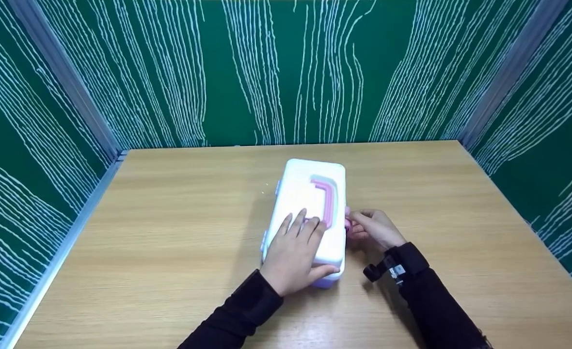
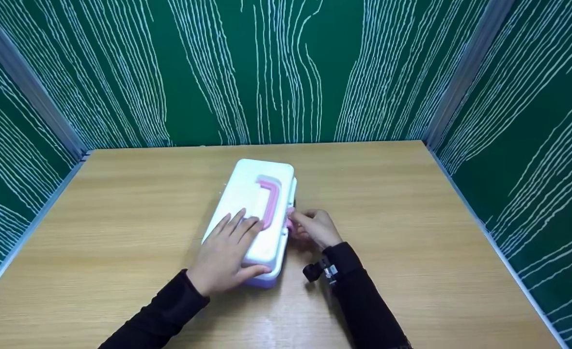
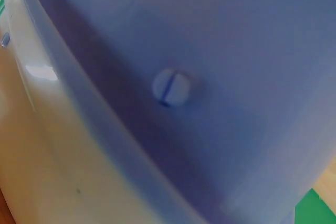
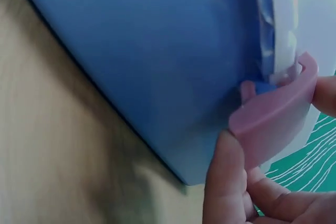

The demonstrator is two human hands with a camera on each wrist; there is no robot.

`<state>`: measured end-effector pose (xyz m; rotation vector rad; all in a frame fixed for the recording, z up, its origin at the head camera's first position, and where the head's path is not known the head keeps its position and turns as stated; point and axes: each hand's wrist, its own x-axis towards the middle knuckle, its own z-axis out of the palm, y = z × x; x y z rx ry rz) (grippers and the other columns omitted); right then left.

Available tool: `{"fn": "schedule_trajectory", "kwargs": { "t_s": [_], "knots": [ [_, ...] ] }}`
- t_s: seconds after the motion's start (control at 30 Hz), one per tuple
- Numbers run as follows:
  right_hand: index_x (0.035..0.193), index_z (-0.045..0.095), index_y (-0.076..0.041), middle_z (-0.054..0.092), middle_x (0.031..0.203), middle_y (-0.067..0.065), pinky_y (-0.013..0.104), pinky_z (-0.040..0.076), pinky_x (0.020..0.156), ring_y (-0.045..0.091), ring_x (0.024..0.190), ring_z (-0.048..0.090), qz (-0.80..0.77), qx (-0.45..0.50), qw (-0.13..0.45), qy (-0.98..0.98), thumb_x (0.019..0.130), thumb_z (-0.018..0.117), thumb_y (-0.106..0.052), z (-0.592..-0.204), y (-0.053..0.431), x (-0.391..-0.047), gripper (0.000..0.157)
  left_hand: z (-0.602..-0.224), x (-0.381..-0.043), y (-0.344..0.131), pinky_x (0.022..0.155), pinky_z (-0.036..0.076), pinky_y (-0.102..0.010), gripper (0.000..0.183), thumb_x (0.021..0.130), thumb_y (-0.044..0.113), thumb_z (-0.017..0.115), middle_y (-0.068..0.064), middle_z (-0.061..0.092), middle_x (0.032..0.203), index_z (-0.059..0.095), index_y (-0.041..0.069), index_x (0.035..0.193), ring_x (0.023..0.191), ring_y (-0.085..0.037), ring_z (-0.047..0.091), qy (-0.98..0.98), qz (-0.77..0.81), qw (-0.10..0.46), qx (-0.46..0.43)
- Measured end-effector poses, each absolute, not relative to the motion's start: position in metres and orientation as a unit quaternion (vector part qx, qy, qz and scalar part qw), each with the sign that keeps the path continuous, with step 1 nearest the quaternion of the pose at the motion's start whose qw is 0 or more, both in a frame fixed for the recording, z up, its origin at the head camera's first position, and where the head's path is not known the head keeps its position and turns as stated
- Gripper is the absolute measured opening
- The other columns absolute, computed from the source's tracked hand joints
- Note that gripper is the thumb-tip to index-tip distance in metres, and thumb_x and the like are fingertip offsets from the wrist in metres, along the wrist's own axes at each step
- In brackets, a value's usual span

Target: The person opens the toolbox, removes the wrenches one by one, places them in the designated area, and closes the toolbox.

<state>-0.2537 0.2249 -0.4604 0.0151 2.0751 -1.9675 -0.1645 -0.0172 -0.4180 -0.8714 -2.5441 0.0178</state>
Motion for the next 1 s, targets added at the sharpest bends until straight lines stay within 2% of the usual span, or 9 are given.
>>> {"fn": "schedule_trajectory", "kwargs": {
  "t_s": [0.23, 0.43, 0.53, 0.67, 0.8, 0.87, 1.0],
  "knots": [
    [0.121, 0.051, 0.014, 0.068, 0.082, 0.002, 0.027, 0.06, 0.072, 0.01, 0.069, 0.069, -0.669, 0.016, 0.146, 0.728, 0.096, 0.059, -0.026, -0.431, 0.223, -0.244, 0.048, -0.419, -0.166, -0.017, 0.114, 0.036, -0.047, 0.087, 0.084, 0.079, 0.042, -0.003, 0.055, 0.137, 0.048, 0.013, 0.141, 0.138, -0.031, 0.043, -0.917, 0.007, 0.242, -0.316],
    [0.118, 0.051, 0.016, 0.071, 0.087, 0.005, 0.033, 0.06, 0.078, 0.015, 0.073, 0.072, -0.673, -0.014, 0.156, 0.723, 0.098, 0.057, -0.022, -0.427, 0.231, -0.245, 0.044, -0.42, -0.167, -0.016, 0.115, 0.035, -0.047, 0.087, 0.085, 0.08, 0.04, -0.003, 0.055, 0.137, 0.047, 0.014, 0.142, 0.139, -0.031, 0.042, -0.92, 0.008, 0.235, -0.314],
    [0.118, 0.051, 0.019, 0.072, 0.092, 0.006, 0.031, 0.06, 0.079, 0.015, 0.075, 0.072, -0.677, -0.029, 0.154, 0.719, 0.098, 0.055, -0.017, -0.426, 0.233, -0.245, 0.042, -0.42, -0.167, -0.016, 0.116, 0.034, -0.047, 0.087, 0.085, 0.08, 0.039, -0.003, 0.054, 0.138, 0.046, 0.014, 0.143, 0.14, -0.031, 0.041, -0.922, 0.008, 0.226, -0.314],
    [0.123, 0.048, 0.021, 0.07, 0.102, 0.008, 0.023, 0.059, 0.079, 0.011, 0.082, 0.07, -0.664, -0.044, 0.136, 0.734, 0.096, 0.05, -0.009, -0.427, 0.237, -0.245, 0.04, -0.42, -0.166, -0.016, 0.117, 0.033, -0.047, 0.088, 0.086, 0.08, 0.038, -0.003, 0.053, 0.14, 0.044, 0.014, 0.144, 0.141, -0.031, 0.039, -0.925, 0.013, 0.217, -0.312],
    [0.127, 0.051, 0.017, 0.066, 0.118, 0.021, 0.02, 0.057, 0.082, 0.009, 0.093, 0.067, -0.619, -0.072, 0.113, 0.773, 0.093, 0.048, -0.005, -0.428, 0.241, -0.246, 0.04, -0.419, -0.166, -0.016, 0.117, 0.032, -0.047, 0.088, 0.086, 0.08, 0.038, -0.003, 0.053, 0.14, 0.044, 0.014, 0.144, 0.142, -0.031, 0.039, -0.926, 0.016, 0.214, -0.311],
    [0.127, 0.055, 0.012, 0.064, 0.123, 0.024, 0.018, 0.055, 0.082, 0.009, 0.096, 0.065, -0.577, -0.088, 0.098, 0.806, 0.092, 0.05, -0.005, -0.428, 0.243, -0.245, 0.039, -0.419, -0.165, -0.016, 0.117, 0.032, -0.048, 0.088, 0.085, 0.08, 0.038, -0.003, 0.053, 0.139, 0.044, 0.014, 0.144, 0.141, -0.031, 0.039, -0.926, 0.014, 0.214, -0.311],
    [0.124, 0.062, 0.006, 0.067, 0.12, 0.022, 0.017, 0.051, 0.08, 0.016, 0.099, 0.062, -0.486, -0.137, 0.067, 0.861, 0.09, 0.061, -0.009, -0.432, 0.247, -0.245, 0.037, -0.419, -0.165, -0.016, 0.117, 0.032, -0.048, 0.088, 0.085, 0.08, 0.038, -0.003, 0.054, 0.139, 0.045, 0.014, 0.143, 0.141, -0.03, 0.04, -0.925, 0.013, 0.216, -0.312]
  ]
}}
